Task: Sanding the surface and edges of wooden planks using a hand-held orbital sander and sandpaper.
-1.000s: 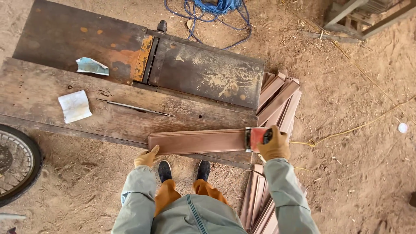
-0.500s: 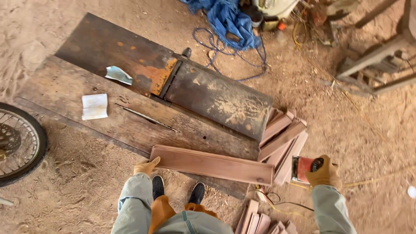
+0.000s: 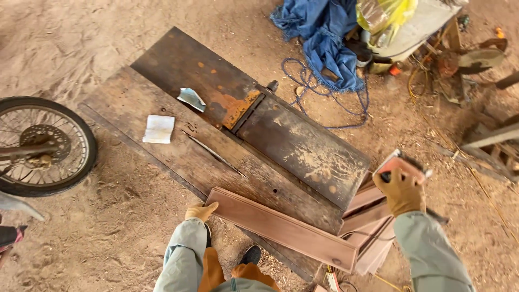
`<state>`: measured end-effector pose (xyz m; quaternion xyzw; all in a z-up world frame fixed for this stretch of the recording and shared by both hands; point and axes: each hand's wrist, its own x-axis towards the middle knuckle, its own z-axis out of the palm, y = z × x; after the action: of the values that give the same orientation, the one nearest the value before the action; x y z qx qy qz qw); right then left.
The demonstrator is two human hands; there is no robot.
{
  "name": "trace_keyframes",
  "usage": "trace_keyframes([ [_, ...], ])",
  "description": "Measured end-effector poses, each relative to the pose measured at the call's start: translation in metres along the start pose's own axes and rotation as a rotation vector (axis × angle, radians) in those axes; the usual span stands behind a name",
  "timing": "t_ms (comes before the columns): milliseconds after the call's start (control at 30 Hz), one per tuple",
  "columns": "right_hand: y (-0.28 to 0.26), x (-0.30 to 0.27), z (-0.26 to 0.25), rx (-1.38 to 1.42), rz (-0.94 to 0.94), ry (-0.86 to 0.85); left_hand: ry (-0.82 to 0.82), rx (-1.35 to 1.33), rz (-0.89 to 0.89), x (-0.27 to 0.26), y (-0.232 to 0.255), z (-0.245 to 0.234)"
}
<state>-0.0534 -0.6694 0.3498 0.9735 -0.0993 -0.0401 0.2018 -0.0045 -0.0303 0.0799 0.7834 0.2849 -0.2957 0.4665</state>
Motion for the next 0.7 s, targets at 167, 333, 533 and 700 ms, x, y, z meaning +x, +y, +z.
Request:
trace_keyframes([
  [167,-0.054,0.069,-0.095,0.0,-0.279,0.307,0.087,0.08,-0.002,-0.017,0.007,0.0],
  [333,-0.165,0.122,-0.144,0.557,-0.231,0.121,0.042,-0.002,-0.117,-0.038,0.025,-0.002],
  [533,-0.268,0.142,-0.163,0.678,-0.289,-0.07,0.032,0.106,-0.156,-0.041,0.03,-0.004],
  [700,-0.311,0.151,-0.145,0.667,-0.395,0.02,0.079,0.048,-0.069,-0.045,0.025,-0.002],
])
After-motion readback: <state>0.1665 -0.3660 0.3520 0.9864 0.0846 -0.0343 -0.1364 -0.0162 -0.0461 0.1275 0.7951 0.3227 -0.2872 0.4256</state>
